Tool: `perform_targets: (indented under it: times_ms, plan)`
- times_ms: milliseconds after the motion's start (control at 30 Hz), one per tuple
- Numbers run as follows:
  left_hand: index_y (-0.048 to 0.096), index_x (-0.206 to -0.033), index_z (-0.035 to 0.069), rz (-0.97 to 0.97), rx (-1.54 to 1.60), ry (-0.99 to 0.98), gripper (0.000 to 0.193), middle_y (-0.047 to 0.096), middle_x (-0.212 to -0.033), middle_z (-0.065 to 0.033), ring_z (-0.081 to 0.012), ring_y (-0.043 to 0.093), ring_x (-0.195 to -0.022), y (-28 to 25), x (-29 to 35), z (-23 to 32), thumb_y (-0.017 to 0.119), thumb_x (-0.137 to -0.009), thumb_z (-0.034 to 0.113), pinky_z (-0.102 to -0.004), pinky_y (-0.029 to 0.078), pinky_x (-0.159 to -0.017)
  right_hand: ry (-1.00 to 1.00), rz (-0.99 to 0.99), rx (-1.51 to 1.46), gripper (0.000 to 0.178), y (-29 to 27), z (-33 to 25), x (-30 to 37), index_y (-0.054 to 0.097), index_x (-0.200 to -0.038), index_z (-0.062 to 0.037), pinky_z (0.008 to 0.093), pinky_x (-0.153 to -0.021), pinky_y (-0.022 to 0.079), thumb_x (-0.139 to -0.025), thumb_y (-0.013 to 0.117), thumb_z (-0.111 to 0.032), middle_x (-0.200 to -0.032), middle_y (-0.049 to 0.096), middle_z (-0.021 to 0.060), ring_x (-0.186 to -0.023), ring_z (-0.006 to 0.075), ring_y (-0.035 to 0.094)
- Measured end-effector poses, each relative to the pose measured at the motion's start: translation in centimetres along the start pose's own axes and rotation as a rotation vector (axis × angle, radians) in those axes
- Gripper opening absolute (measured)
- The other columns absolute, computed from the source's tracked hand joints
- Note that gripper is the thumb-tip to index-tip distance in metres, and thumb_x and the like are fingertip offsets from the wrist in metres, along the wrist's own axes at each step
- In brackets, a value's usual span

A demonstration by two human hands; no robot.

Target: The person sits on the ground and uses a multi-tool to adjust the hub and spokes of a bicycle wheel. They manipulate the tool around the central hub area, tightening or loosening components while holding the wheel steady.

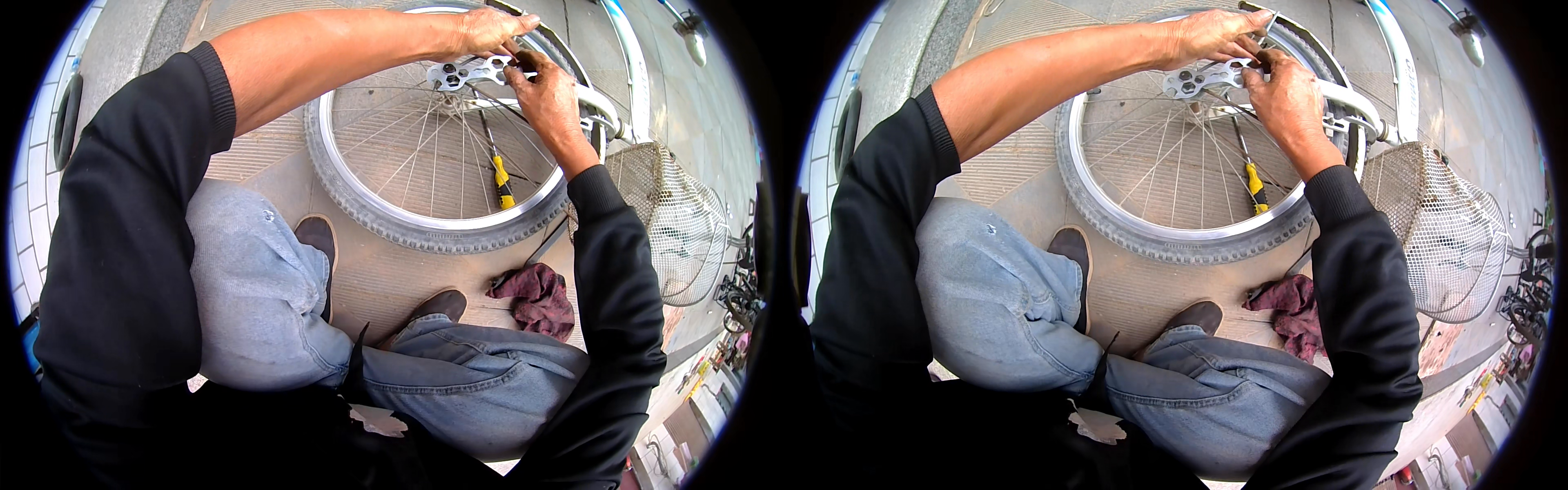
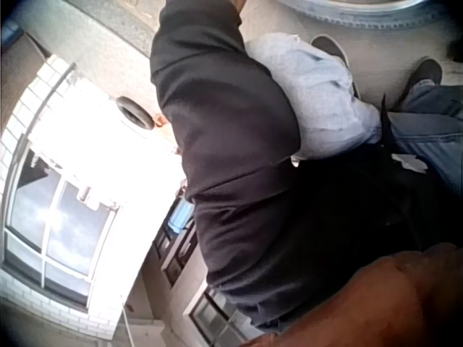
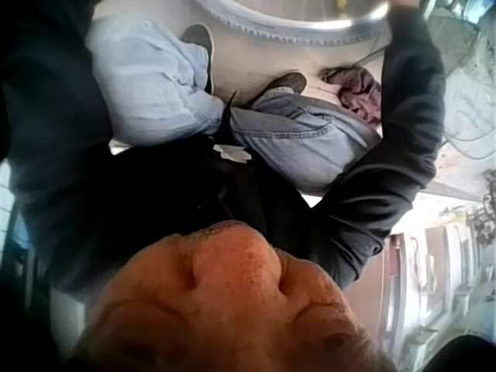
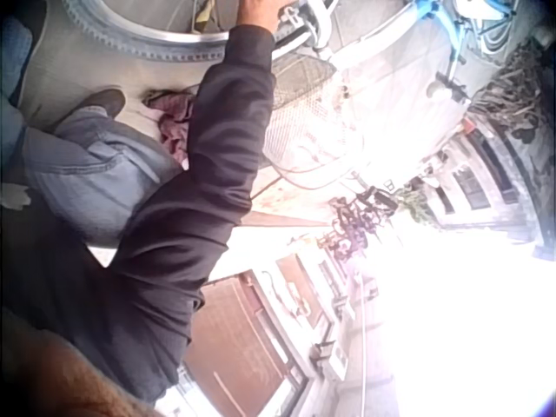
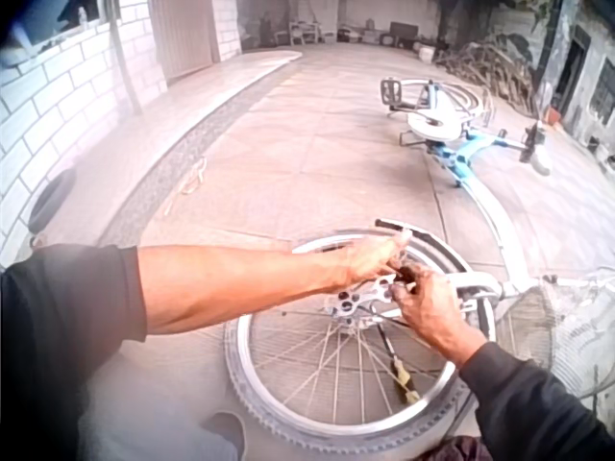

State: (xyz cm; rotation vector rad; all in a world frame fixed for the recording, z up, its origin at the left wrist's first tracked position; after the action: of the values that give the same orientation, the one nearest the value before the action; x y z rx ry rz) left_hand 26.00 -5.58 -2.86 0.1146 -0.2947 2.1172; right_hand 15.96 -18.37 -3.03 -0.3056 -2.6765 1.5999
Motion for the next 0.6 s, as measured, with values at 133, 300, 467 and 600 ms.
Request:
perform_targets:
  times_ms: [133, 300, 467, 600]
  plan:
    - [0.043, -0.141, -0.004, -0.030, 0.042, 0.021, 0.094, 0.053, -0.136, -0.0284, -0.0333, 0.049, -0.133, 0.2, 0.6, -0.2, 0.035, -0.092, 0.076, -0.0412, 0.035, -0.115, -0.022, -0.033, -0.029, 0.038, 0.0, -0.4, 0.2, 0.070, -0.113, -0.0015, 0.0409, -0.081, 0.055, -0.085, 0.072, -0.026, -0.098, 0.073, 0.0186, -0.087, 0.0319, 0.072]
    - [0.049, -0.134, -0.007, -0.037, 0.104, 0.032, 0.092, 0.053, -0.136, -0.0292, -0.0339, 0.050, -0.132, 0.6, 0.9, -0.4, 0.037, -0.093, 0.074, -0.0397, 0.037, -0.114, -0.015, -0.130, -0.006, 0.038, -0.5, -1.6, 1.0, 0.067, -0.118, 0.0023, 0.0342, -0.082, 0.057, -0.090, 0.070, -0.023, -0.102, 0.073, 0.0184, -0.087, 0.0245, 0.072]
    - [0.057, -0.125, -0.006, 0.023, 0.069, 0.020, 0.079, 0.059, -0.127, -0.0256, -0.0305, 0.059, -0.120, 0.3, 1.3, -0.5, 0.040, -0.096, 0.066, -0.0364, 0.048, -0.102, 0.048, -0.138, -0.059, 0.034, -0.5, -1.6, 1.5, 0.073, -0.107, -0.0016, 0.0386, -0.082, 0.055, -0.084, 0.074, -0.026, -0.091, 0.073, 0.0177, -0.084, 0.0294, 0.072]
    - [0.063, -0.113, -0.003, 0.157, 0.075, -0.006, 0.054, 0.067, -0.103, -0.0189, -0.0246, 0.066, -0.089, -2.1, 1.1, -1.7, 0.046, -0.101, 0.047, -0.0358, 0.055, -0.076, 0.055, -0.152, -0.045, 0.032, -0.5, -1.8, 1.9, 0.073, -0.102, -0.0022, 0.0400, -0.080, 0.055, -0.085, 0.073, -0.029, -0.086, 0.073, 0.0162, -0.083, 0.0303, 0.072]
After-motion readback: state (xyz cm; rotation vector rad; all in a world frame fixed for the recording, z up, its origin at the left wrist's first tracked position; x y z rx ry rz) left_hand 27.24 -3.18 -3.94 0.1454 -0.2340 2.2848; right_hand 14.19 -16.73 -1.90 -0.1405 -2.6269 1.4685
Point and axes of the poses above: each hand's wrist, its own x-axis away from the middle knuckle, its own y-axis out of the palm, z = x × y, the point moved 2 cm from there along -x, towards the middle knuckle
